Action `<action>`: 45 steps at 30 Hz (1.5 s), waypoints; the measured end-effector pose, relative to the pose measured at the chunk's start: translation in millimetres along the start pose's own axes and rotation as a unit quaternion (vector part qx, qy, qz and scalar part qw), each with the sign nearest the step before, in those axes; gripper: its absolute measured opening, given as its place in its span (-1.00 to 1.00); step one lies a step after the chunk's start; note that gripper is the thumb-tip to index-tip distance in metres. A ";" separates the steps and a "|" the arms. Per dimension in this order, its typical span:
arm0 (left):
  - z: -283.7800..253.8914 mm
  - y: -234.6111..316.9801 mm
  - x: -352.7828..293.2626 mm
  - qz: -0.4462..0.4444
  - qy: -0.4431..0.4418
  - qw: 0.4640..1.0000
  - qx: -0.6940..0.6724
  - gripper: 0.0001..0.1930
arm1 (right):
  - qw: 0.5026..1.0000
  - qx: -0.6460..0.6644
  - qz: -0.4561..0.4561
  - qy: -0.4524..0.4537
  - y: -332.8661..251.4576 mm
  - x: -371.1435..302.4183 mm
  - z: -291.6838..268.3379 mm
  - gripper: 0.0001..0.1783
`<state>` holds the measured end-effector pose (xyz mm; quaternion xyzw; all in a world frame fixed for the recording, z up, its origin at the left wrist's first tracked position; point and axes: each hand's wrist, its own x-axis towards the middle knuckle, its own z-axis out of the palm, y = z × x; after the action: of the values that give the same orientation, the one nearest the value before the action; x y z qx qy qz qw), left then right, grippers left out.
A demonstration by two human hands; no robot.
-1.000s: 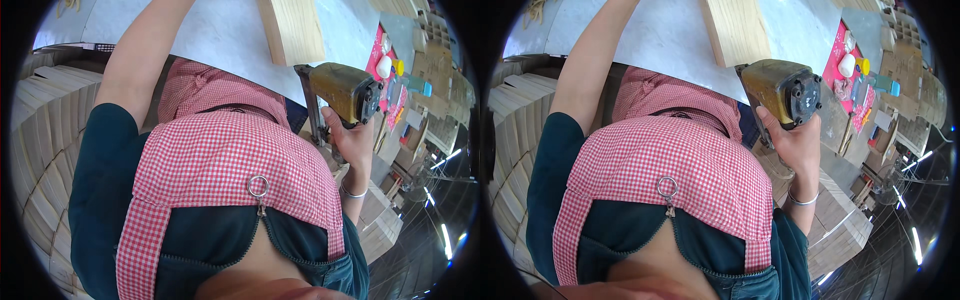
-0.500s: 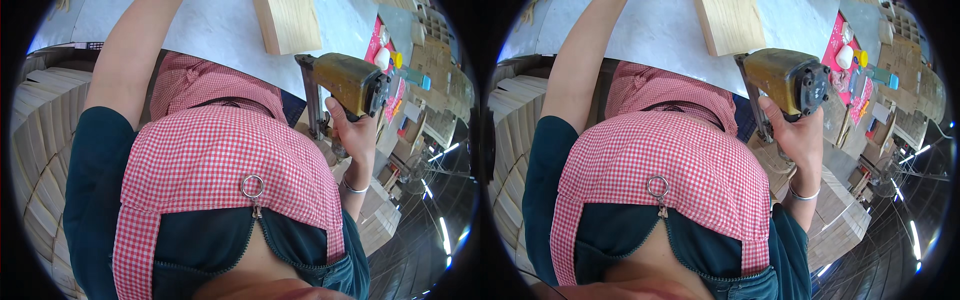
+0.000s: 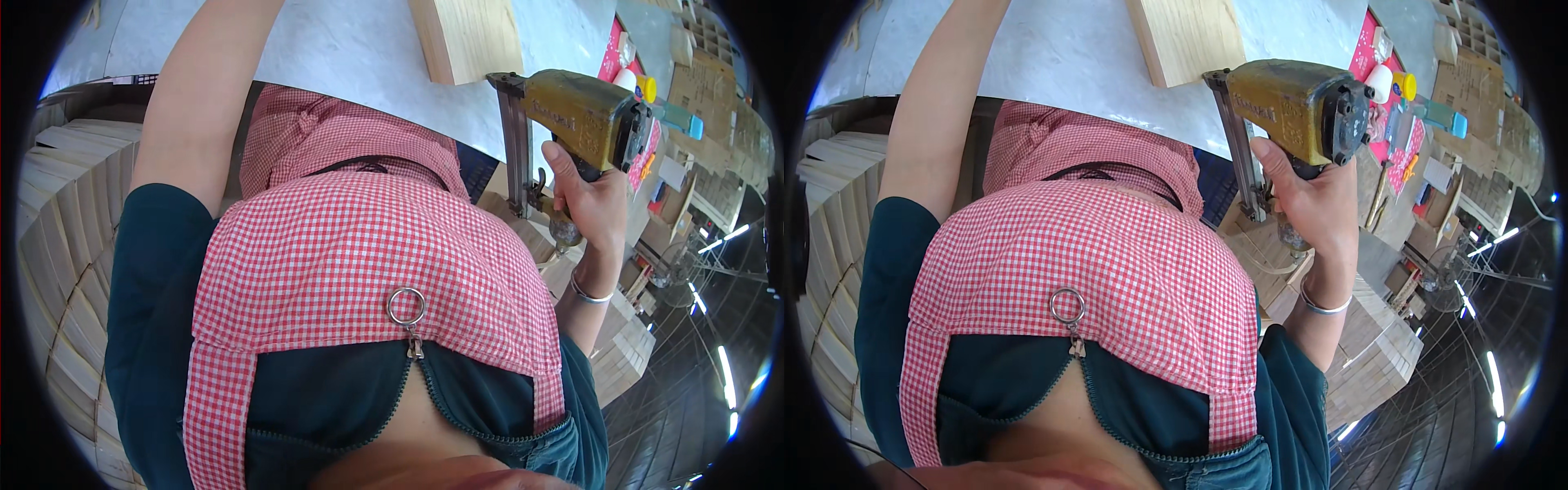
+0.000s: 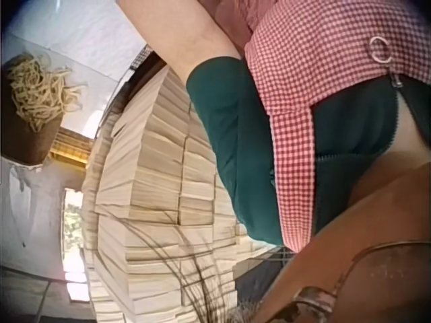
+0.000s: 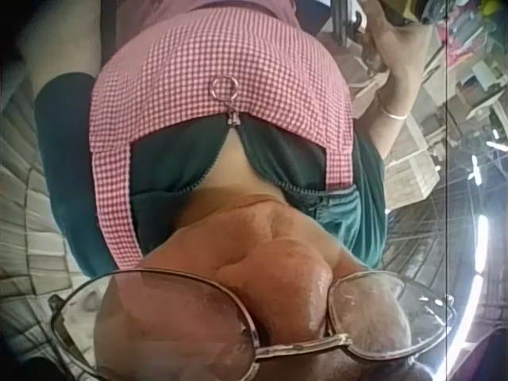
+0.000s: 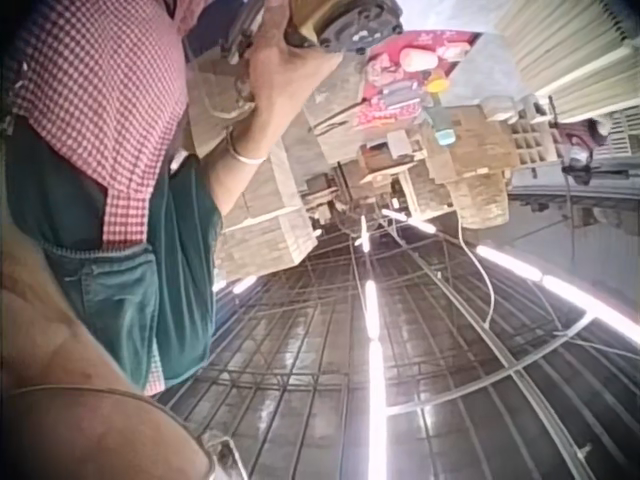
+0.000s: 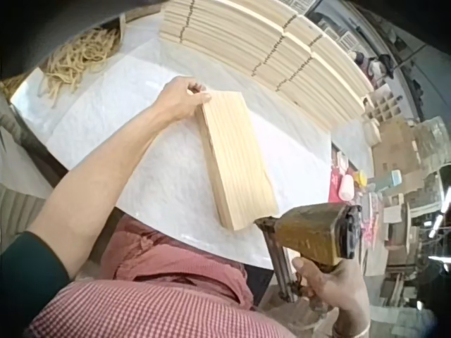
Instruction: Assembling wooden boxes by applying glue to the edges and using a pneumatic nail gun to secure them.
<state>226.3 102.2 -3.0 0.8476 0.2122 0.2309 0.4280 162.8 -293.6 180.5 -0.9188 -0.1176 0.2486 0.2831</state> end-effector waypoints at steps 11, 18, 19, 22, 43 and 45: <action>-5.3 11.6 -9.2 -0.028 0.011 0.999 -0.023 -0.73 | 0.997 -0.019 -0.067 -0.035 0.8 -1.6 -3.5 -0.61; -39.8 24.9 -114.8 -0.094 0.146 0.985 -0.018 -0.66 | 0.998 -0.042 -0.005 0.040 -3.1 24.7 -18.9 -0.65; -45.6 26.2 -141.1 -0.085 0.203 0.975 0.006 -0.62 | 0.998 -0.043 0.007 0.049 -3.5 31.5 -23.5 -0.67; -51.1 44.5 -205.0 -0.145 0.070 0.987 -0.004 -0.66 | 0.996 -0.045 0.009 0.074 14.1 58.3 -35.1 -0.70; -54.5 77.1 -186.8 0.160 -0.083 0.947 0.265 -0.54 | 0.998 -0.033 -0.004 0.058 28.5 64.9 -48.5 -0.66; -54.9 77.7 -187.0 0.158 -0.084 0.948 0.262 -0.53 | 0.998 -0.032 -0.001 0.056 29.6 65.2 -47.2 -0.66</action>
<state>57.2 -9.7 50.7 0.9689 0.0922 0.1595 0.1652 245.1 -316.2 171.7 -0.9397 -0.1101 0.1931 0.2599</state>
